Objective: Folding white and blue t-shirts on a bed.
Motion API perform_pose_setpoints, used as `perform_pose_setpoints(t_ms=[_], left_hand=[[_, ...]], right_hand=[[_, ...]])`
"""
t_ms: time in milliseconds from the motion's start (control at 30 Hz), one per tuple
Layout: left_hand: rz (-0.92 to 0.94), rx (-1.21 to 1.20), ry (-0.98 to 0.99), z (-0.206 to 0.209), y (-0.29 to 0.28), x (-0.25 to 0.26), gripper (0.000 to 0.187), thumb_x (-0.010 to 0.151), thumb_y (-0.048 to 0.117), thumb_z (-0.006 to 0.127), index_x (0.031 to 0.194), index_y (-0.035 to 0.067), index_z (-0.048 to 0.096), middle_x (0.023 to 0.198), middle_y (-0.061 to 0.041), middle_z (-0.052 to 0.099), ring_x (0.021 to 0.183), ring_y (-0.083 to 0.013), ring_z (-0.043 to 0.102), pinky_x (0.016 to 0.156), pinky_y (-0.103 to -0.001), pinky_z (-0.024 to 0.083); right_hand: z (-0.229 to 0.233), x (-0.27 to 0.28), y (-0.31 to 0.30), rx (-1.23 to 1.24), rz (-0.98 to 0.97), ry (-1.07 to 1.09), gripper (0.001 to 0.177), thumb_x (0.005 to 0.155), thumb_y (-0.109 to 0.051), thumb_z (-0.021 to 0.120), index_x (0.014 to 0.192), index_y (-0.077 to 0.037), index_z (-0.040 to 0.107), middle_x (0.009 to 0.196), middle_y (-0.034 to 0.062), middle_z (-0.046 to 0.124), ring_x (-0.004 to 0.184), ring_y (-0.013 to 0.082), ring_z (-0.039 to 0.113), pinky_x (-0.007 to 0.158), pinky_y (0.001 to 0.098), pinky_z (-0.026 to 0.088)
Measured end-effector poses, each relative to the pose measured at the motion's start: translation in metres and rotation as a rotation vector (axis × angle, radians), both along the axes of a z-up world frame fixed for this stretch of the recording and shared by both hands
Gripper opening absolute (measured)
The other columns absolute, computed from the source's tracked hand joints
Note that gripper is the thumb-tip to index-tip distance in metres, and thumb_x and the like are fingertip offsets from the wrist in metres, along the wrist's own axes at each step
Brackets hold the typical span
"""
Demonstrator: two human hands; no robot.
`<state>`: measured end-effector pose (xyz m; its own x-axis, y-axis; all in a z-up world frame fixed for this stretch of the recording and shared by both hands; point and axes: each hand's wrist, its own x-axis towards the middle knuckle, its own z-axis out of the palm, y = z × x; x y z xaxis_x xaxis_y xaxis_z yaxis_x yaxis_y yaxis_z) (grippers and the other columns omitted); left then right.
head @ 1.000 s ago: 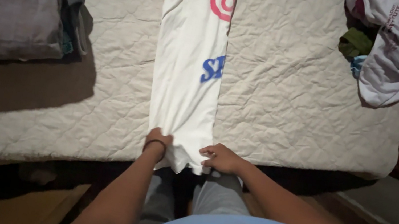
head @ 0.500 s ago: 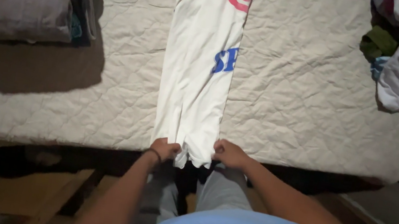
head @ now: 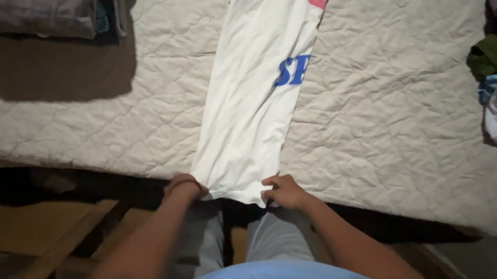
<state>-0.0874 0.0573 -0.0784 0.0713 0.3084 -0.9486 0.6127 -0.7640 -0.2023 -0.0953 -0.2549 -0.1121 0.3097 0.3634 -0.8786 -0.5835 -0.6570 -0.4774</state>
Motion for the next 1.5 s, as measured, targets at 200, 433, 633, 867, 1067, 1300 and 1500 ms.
perform_pose_setpoints(t_ms=[200,433,633,867,1067,1300,1500], left_hand=[[0.645,0.113,-0.09,-0.086,0.022,-0.038,0.094,0.059,0.033,0.102,0.133,0.0,0.054,0.123,-0.022,0.067,0.107,-0.0376,0.069,0.084,-0.049,0.059],[0.658,-0.193,-0.124,-0.081,0.014,-0.049,0.055,0.072,0.03,0.087,0.116,-0.001,0.073,0.108,-0.017,0.076,0.089,-0.0278,0.073,0.08,-0.042,0.058],[0.741,-0.334,-0.197,-0.01,0.019,-0.033,0.044,0.074,0.017,0.078,0.115,0.001,0.073,0.099,-0.016,0.077,0.082,-0.0273,0.073,0.072,-0.042,0.06],[0.905,-0.482,0.178,-0.068,0.036,-0.098,0.033,0.086,0.021,0.078,0.109,-0.003,0.073,0.087,-0.018,0.075,0.066,-0.0283,0.07,0.054,-0.04,0.059],[0.765,-0.453,0.364,0.032,0.011,-0.091,0.023,0.093,0.015,0.066,0.113,0.005,0.073,0.092,-0.015,0.078,0.071,-0.0256,0.075,0.057,-0.033,0.062],[0.757,-0.656,0.461,0.029,0.032,-0.032,0.02,0.096,0.016,0.065,0.111,0.008,0.075,0.094,-0.01,0.077,0.074,-0.0183,0.074,0.057,-0.026,0.059],[0.984,-0.76,0.0,0.036,0.03,0.149,0.023,0.092,0.026,0.068,0.105,0.009,0.073,0.095,-0.006,0.076,0.078,-0.0177,0.073,0.071,-0.03,0.063]], right_hand=[[-0.007,0.002,0.006,0.089,0.006,-0.147,0.058,0.085,-0.026,0.082,0.136,-0.004,0.065,0.123,0.0125,0.071,0.108,0.0151,0.068,0.094,0.0286,0.053],[0.056,0.023,0.023,-0.116,-0.289,0.129,0.047,0.083,-0.014,0.079,0.128,-0.005,0.072,0.107,0.0138,0.074,0.089,0.0177,0.066,0.079,0.0303,0.054],[0.075,0.013,0.032,0.027,-0.292,0.029,0.056,0.079,0.001,0.06,0.131,-0.013,0.074,0.107,0.006,0.076,0.086,0.0147,0.065,0.08,0.0267,0.053],[0.144,0.01,0.032,-0.123,-0.183,0.059,0.033,0.084,-0.012,0.081,0.117,-0.009,0.077,0.107,0.0088,0.077,0.094,0.0125,0.068,0.086,0.0266,0.053],[0.059,-0.057,-0.007,0.052,0.39,0.12,0.04,0.081,-0.012,0.082,0.12,-0.017,0.08,0.102,0.0074,0.08,0.078,0.019,0.067,0.062,0.0301,0.055],[0.097,0.007,-0.009,-0.171,-0.315,0.679,0.034,0.092,-0.017,0.076,0.123,-0.004,0.072,0.093,0.0173,0.074,0.074,0.0305,0.072,0.064,0.0434,0.063],[0.098,0.185,-0.026,0.159,-0.774,0.336,0.031,0.099,-0.033,0.072,0.111,-0.005,0.067,0.083,0.0084,0.071,0.071,0.0189,0.069,0.055,0.0275,0.052]])
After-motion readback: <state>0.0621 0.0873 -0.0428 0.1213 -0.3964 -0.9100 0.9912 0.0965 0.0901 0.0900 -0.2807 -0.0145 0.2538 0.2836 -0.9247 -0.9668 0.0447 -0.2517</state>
